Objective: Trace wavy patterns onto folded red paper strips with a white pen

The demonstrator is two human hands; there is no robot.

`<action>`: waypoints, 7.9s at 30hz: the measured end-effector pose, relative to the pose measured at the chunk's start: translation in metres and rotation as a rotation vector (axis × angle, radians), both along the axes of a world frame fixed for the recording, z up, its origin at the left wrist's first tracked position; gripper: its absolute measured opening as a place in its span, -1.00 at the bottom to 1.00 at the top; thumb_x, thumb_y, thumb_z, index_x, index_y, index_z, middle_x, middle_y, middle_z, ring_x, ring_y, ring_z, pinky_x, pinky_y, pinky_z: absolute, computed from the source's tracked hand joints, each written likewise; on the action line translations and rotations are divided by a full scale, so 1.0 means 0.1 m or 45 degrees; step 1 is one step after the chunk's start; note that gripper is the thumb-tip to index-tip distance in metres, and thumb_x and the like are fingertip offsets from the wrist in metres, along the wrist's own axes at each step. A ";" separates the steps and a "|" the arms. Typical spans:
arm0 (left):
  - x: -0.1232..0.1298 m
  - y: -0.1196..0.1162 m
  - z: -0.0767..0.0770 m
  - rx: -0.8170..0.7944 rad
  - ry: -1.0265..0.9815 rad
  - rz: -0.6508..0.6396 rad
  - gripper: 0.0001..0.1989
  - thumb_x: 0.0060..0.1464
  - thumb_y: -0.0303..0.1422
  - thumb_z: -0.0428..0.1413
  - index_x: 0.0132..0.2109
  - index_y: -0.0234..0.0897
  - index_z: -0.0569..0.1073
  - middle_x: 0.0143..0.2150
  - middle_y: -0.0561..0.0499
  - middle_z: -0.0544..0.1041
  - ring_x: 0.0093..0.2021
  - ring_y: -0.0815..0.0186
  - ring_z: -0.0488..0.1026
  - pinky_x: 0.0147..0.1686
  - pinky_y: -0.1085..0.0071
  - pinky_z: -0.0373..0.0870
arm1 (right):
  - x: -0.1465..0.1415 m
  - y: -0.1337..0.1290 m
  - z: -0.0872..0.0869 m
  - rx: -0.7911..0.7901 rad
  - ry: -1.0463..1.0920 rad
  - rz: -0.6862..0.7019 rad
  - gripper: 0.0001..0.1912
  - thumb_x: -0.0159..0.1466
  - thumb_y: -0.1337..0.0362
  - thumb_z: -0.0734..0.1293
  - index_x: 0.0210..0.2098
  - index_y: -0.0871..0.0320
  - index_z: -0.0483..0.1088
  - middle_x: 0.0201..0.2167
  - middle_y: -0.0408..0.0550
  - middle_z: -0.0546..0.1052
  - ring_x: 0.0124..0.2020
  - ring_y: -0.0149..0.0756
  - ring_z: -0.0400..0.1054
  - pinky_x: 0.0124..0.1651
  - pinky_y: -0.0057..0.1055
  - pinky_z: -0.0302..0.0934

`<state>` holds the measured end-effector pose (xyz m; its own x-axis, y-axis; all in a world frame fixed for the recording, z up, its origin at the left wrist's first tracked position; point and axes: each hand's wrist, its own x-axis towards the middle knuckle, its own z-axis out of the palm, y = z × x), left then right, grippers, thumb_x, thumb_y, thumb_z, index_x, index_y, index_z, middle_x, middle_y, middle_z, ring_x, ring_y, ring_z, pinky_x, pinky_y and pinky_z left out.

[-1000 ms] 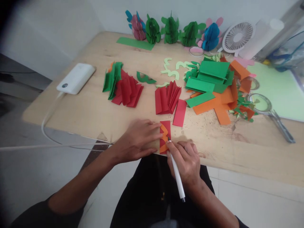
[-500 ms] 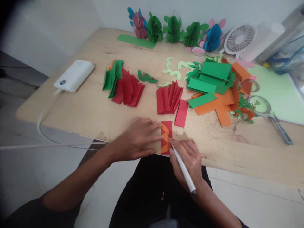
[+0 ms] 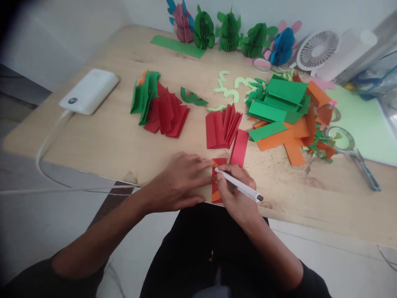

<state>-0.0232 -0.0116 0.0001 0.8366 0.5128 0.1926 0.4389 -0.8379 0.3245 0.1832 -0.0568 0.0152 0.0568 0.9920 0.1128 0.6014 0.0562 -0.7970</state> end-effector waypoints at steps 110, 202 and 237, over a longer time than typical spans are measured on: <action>0.00 0.00 0.04 -0.069 0.075 0.018 -0.57 0.25 -0.09 0.02 0.19 -0.10 0.38 0.34 -0.13 0.26 0.21 -0.08 0.19 0.12 -0.02 0.05 | 0.18 0.07 0.06 -0.221 0.234 0.066 -0.90 0.25 0.22 0.34 -0.31 0.11 0.46 -0.41 -0.11 0.56 -0.42 -0.36 0.45 -0.42 -0.46 0.28; -0.06 -0.28 0.07 -0.146 0.059 -0.046 -0.59 0.21 -0.17 0.09 0.17 -0.12 0.41 0.36 -0.11 0.27 0.31 -0.10 0.15 0.24 -0.09 0.02 | 0.04 -0.29 -0.01 0.351 -0.231 0.131 -0.90 0.31 0.32 0.28 -0.26 0.07 0.45 -0.38 -0.10 0.62 -0.37 -0.27 0.48 -0.22 -0.27 0.30; -0.05 -0.30 0.07 -0.142 0.058 -0.033 -0.60 0.24 -0.17 0.05 0.18 -0.11 0.41 0.37 -0.08 0.26 0.32 -0.09 0.13 0.26 -0.11 -0.01 | 0.14 -0.42 0.00 0.395 -0.306 0.144 -0.90 0.29 0.38 0.30 -0.24 0.11 0.44 -0.39 -0.09 0.59 -0.37 -0.29 0.42 -0.21 -0.29 0.27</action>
